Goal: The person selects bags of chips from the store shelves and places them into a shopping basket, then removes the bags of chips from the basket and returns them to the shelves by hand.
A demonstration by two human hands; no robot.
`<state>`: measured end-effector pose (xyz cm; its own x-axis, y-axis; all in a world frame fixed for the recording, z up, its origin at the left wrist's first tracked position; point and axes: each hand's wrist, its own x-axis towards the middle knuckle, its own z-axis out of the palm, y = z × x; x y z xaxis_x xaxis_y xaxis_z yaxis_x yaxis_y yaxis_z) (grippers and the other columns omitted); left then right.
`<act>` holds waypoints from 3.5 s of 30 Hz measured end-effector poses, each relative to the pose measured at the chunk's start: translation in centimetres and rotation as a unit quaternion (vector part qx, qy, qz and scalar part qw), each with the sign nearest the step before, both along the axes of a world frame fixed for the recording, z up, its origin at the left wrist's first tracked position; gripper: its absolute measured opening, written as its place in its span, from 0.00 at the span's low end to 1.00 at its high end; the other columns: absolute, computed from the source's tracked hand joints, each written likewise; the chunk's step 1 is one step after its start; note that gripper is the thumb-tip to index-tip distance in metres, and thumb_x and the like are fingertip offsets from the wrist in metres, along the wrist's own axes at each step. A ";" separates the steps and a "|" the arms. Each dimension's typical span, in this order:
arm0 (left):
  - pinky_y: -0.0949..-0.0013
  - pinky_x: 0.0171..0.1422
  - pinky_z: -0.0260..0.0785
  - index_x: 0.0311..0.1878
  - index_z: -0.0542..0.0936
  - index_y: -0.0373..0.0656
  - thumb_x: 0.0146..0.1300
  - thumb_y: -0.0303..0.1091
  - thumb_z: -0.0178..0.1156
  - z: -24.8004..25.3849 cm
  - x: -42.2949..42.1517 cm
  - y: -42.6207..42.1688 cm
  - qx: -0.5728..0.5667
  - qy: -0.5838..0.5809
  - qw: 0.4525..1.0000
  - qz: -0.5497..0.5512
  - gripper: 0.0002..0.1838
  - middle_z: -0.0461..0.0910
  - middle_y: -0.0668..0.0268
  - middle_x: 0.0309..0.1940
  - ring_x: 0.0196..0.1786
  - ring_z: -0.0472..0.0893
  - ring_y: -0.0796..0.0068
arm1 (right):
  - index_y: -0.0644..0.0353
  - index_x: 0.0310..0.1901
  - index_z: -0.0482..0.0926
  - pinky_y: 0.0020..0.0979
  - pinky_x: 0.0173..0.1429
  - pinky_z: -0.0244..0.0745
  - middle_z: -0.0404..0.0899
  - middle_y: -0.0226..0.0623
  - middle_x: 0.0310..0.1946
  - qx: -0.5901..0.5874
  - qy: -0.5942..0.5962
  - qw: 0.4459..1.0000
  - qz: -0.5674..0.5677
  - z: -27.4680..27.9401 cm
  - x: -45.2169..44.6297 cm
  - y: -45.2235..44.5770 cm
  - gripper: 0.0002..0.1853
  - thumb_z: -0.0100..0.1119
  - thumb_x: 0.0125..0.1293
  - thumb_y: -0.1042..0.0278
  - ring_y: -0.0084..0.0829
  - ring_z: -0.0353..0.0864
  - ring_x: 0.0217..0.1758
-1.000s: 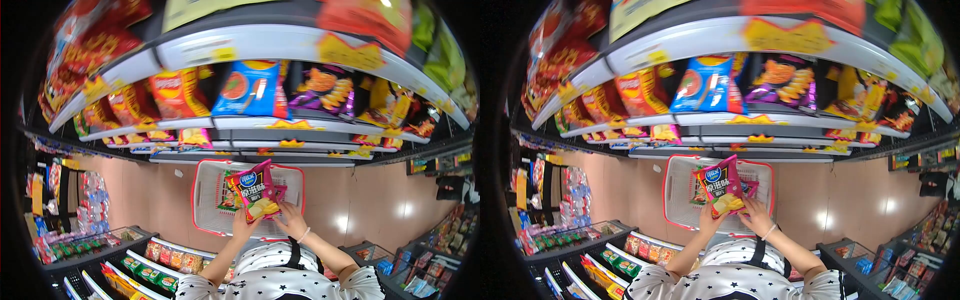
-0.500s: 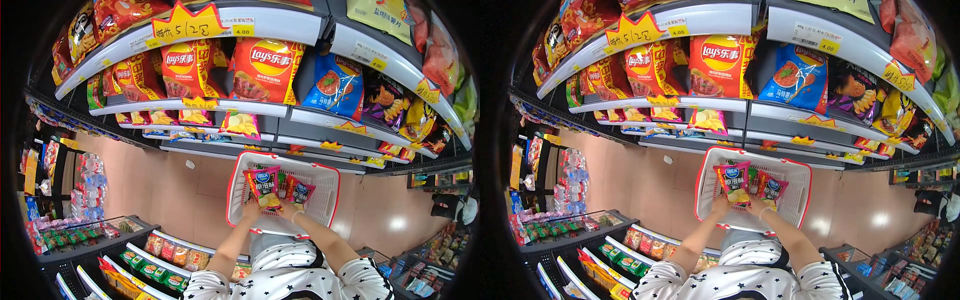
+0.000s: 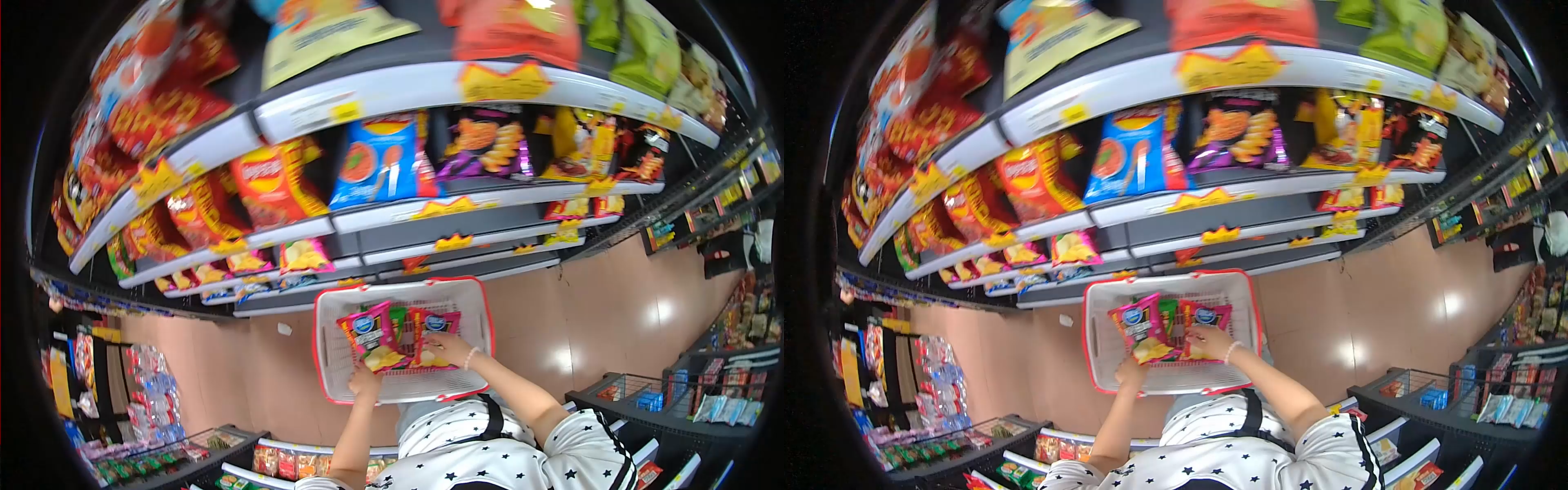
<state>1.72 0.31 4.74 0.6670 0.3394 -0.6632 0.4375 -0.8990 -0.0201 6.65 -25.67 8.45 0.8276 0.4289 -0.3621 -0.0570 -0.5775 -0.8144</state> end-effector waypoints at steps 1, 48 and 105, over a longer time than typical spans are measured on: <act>0.59 0.53 0.69 0.64 0.55 0.36 0.46 0.50 0.66 1.2 0.5 -1.9 0.000 -0.004 1.000 -0.010 0.47 0.71 0.53 0.53 0.54 0.74 0.58 | 0.62 0.52 0.73 0.38 0.53 0.70 0.77 0.50 0.43 0.040 -0.007 0.998 -0.053 1.4 0.2 -2.5 0.23 0.51 0.62 0.53 0.45 0.76 0.48; 0.58 0.47 0.66 0.53 0.68 0.29 0.52 0.52 0.61 11.1 3.1 -26.0 -0.339 -0.273 0.858 -0.273 0.36 0.74 0.51 0.37 0.41 0.74 0.53 | 0.71 0.57 0.64 0.38 0.64 0.59 0.59 0.54 0.59 0.049 -0.067 0.973 -0.214 7.0 -6.8 -21.7 0.34 0.64 0.54 0.58 0.48 0.61 0.62; 0.53 0.63 0.58 0.62 0.55 0.38 0.55 0.33 0.58 6.0 21.2 -59.7 -0.422 -0.399 0.770 -0.264 0.34 0.59 0.44 0.58 0.62 0.61 0.44 | 0.63 0.57 0.68 0.37 0.60 0.60 0.73 0.47 0.49 -0.383 -0.195 0.839 -0.335 -0.4 20.1 -62.8 0.46 0.68 0.38 0.40 0.45 0.65 0.57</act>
<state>22.96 -59.38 10.70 0.8738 -0.4464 0.1928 -0.4226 -0.5010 0.7553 26.71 -88.50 8.04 0.9095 -0.4141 0.0359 -0.3928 -0.8844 -0.2519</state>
